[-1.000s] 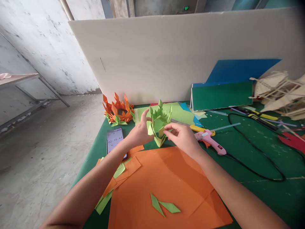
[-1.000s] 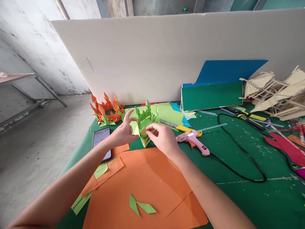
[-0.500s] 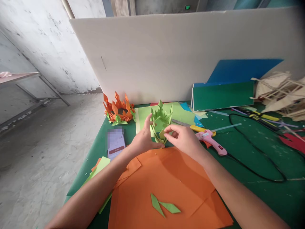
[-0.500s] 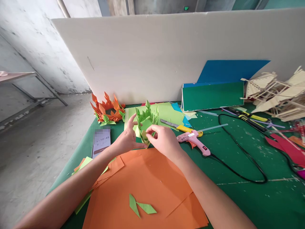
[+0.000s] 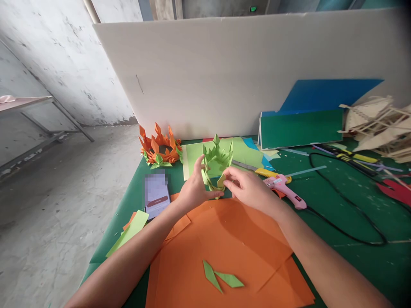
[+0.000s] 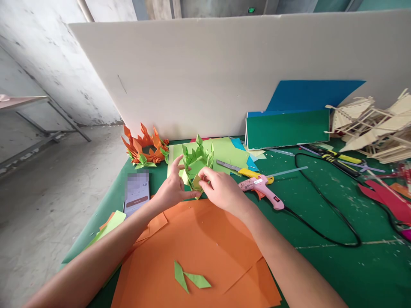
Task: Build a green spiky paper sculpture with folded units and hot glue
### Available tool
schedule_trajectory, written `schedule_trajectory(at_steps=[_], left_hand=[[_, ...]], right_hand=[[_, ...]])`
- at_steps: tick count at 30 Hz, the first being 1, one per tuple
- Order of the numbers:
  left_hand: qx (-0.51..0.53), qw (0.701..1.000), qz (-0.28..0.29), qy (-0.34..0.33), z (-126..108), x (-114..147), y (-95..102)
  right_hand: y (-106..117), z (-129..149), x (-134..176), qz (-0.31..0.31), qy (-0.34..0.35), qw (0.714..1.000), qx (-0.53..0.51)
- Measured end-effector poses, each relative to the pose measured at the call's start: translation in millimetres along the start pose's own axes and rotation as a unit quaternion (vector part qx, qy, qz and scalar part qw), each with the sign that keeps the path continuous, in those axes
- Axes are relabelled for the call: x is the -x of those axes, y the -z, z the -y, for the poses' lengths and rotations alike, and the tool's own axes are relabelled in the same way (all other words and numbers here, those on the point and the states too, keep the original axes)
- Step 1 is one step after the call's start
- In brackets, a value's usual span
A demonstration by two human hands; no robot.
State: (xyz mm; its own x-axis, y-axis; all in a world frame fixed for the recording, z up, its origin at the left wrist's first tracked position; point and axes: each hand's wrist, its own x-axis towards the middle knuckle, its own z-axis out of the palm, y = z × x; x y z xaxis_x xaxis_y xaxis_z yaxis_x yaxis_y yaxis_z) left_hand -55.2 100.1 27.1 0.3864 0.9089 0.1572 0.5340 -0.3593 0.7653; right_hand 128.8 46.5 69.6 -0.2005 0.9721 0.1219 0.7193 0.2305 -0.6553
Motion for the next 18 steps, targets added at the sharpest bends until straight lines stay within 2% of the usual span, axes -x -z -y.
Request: schedule_trajectory(at_steps=[18], left_hand=[[0.002, 1.0, -0.01, 0.009, -1.0, -1.1, -1.6]], right_hand=[[-2.4, 1.4, 0.9, -0.01, 0.023, 1.0, 0.01]])
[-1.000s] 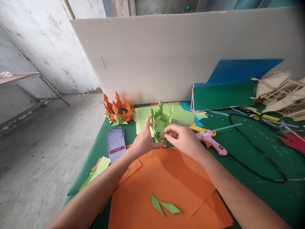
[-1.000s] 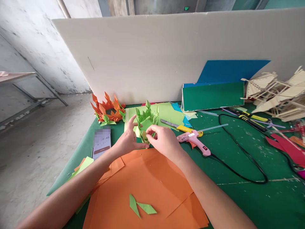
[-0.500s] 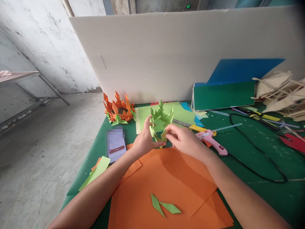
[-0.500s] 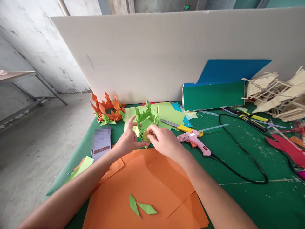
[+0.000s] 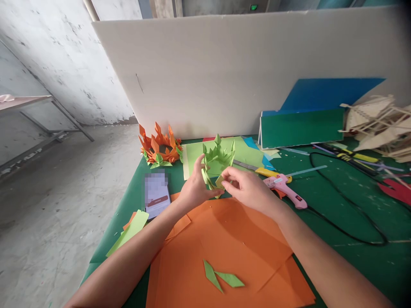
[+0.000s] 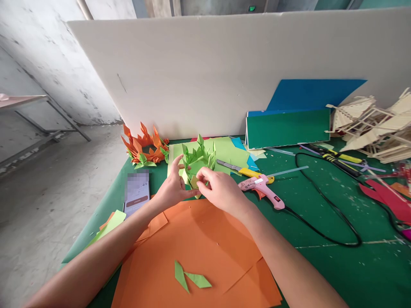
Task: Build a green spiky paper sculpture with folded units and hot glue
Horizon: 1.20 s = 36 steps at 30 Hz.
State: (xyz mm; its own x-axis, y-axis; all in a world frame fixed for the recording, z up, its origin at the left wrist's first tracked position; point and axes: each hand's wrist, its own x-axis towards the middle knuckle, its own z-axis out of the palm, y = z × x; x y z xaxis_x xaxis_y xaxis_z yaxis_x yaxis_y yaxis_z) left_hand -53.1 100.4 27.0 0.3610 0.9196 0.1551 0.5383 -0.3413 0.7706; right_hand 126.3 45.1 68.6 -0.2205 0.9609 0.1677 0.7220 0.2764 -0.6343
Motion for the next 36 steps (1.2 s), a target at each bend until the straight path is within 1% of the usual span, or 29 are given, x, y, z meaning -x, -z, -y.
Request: schedule_trajectory(at_steps=[5, 8, 11, 15, 18, 22, 27, 33, 36], left_hand=[[-0.003, 1.0, -0.001, 0.001, 0.0, 0.7, -0.7], [-0.002, 1.0, -0.003, 0.003, -1.2, 1.3, -0.4], [-0.002, 1.0, -0.004, 0.003, -1.9, 1.3, -0.6], [0.0, 1.0, -0.005, 0.0, -0.2, 0.4, -1.5], [0.007, 1.0, -0.008, -0.007, 1.0, -0.1, -2.0], [0.002, 1.0, -0.006, 0.0, -0.1, 0.3, -1.9], [0.003, 1.0, -0.001, 0.007, -2.3, 1.3, -0.2], [0.013, 0.999, 0.024, -0.03, -2.4, 1.4, 3.2], [0.016, 1.0, 0.011, -0.024, -1.5, 0.5, 2.7]], right_hand=[[3.8, 3.0, 1.2, 0.014, 0.001, 1.0, 0.01], [4.1, 3.4, 1.2, 0.027, -0.011, 1.0, 0.004], [2.3, 2.0, -0.2, 0.023, -0.027, 0.999, -0.014], [0.1, -1.3, -2.1, 0.017, -0.015, 0.999, -0.042], [0.3, -2.0, -2.1, 0.017, -0.012, 0.999, -0.046], [0.8, 0.4, -1.5, 0.023, -0.027, 0.998, -0.047], [-2.9, 1.5, -2.6, 0.002, -0.034, 0.999, -0.021], [-5.8, -3.7, -4.6, -0.031, -0.029, 0.999, -0.003], [-3.7, -5.6, -5.1, -0.034, -0.031, 0.999, -0.002]])
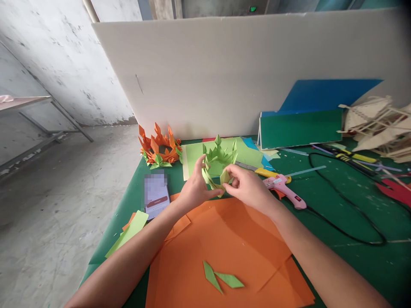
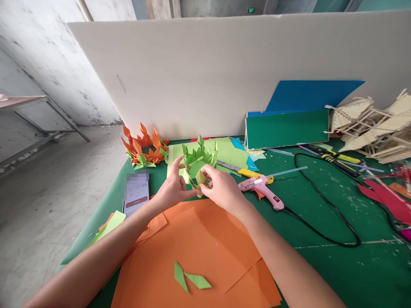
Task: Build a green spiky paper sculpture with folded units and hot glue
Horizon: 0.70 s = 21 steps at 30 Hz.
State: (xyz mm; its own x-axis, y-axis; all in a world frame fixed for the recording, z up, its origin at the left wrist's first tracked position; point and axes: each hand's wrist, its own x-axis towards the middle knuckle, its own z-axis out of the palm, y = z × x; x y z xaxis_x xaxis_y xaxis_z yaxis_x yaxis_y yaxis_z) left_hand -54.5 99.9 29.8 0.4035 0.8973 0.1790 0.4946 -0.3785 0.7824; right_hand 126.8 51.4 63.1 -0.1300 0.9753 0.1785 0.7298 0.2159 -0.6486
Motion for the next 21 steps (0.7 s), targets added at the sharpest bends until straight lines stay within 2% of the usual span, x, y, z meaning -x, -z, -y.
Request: schedule_trajectory(at_steps=[5, 14, 21], left_hand=[[-0.013, 1.0, -0.016, 0.005, 0.3, -0.7, -2.0], [-0.027, 0.999, -0.031, -0.001, 2.8, -1.3, -2.4], [-0.036, 0.999, -0.033, 0.004, 1.3, -1.2, -1.9]], right_hand=[[0.8, -0.2, 0.0, 0.026, -0.002, 0.999, 0.025], [-1.0, -0.4, -1.2, 0.0, -0.001, 0.999, 0.044], [-0.8, -4.2, -1.5, 0.027, -0.008, 0.998, 0.048]])
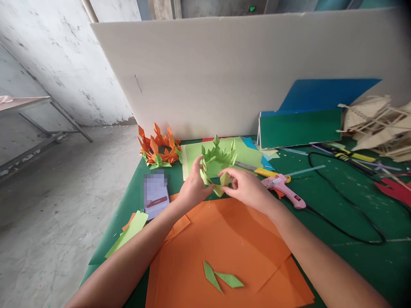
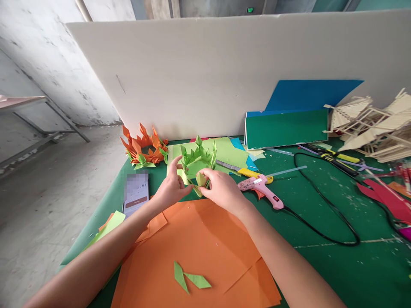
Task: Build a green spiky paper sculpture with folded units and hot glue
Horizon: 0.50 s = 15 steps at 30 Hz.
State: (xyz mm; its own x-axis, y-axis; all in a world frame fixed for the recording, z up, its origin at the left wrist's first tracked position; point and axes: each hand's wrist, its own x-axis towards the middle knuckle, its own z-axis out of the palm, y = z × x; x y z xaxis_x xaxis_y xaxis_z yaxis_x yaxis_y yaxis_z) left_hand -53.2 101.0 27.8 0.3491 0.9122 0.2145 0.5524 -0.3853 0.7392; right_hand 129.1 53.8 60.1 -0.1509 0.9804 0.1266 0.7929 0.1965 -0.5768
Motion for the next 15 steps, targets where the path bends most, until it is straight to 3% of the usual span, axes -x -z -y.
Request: schedule_trajectory(at_steps=[15], left_hand=[[0.005, 1.0, -0.013, 0.01, -2.7, -0.4, 0.7]], right_hand=[[-1.9, 1.3, 0.2, -0.005, 0.008, 1.0, 0.007]])
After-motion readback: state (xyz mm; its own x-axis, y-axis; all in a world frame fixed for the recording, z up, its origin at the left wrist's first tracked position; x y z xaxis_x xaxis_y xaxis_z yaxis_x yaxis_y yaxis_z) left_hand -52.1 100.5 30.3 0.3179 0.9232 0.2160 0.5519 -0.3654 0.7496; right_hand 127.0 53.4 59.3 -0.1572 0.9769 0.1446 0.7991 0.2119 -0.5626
